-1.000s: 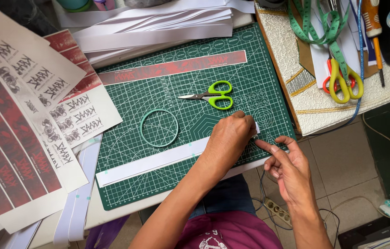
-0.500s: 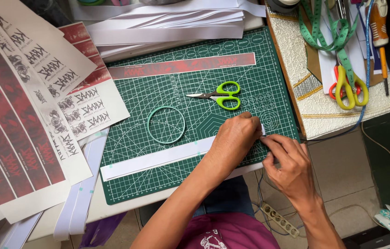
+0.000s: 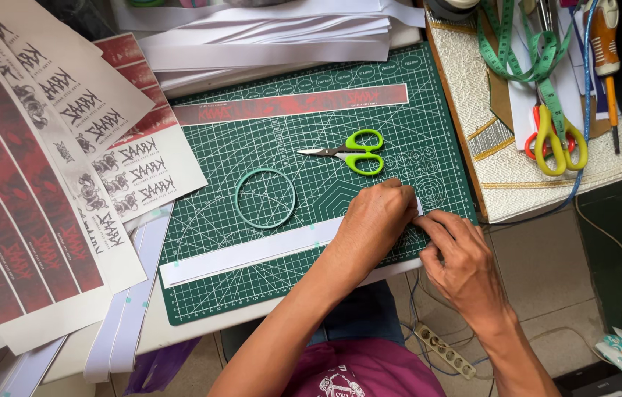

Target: The person uses green-handled scissors to cut a loop of green tape and then trims the ends of a long white strip of tape on a green cutting mat. The person folds the white strip and cuts it into smaller pieces.

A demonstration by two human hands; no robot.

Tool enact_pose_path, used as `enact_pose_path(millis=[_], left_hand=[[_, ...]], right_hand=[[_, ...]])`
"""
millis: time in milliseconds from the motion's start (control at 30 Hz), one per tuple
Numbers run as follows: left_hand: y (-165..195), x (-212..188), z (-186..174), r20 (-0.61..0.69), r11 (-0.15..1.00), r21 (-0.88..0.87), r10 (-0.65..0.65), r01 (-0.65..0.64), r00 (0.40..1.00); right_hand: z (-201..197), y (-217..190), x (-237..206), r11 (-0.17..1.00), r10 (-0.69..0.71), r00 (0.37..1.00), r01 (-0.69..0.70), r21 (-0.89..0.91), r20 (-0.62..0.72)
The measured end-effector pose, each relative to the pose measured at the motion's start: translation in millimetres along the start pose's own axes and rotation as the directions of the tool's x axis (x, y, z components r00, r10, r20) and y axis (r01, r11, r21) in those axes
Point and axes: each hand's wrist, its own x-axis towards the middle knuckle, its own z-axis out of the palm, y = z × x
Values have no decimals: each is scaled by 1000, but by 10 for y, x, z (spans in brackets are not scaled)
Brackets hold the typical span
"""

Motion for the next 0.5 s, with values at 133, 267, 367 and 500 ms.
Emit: enact_pose_path(millis=[133,267,367,500], left_hand=[[6,-46,-1,-18,999,28,39,-39,999],[36,-102,25,-46,998,22,54,-53,998],[61,-192,30,-55,996,43,76,-73,996],[92,-297,73,-72,990,110,93,-84,993]], right_hand=[[-42,-53,-33,999,32,999,-32,-10,24],[-93,-132,-95,996,83,996,-82,-20,37],[-187,-201,-155,998,64,997,-64,-9,40],[-420,-190,-136,946,198,977,-211,245,74]])
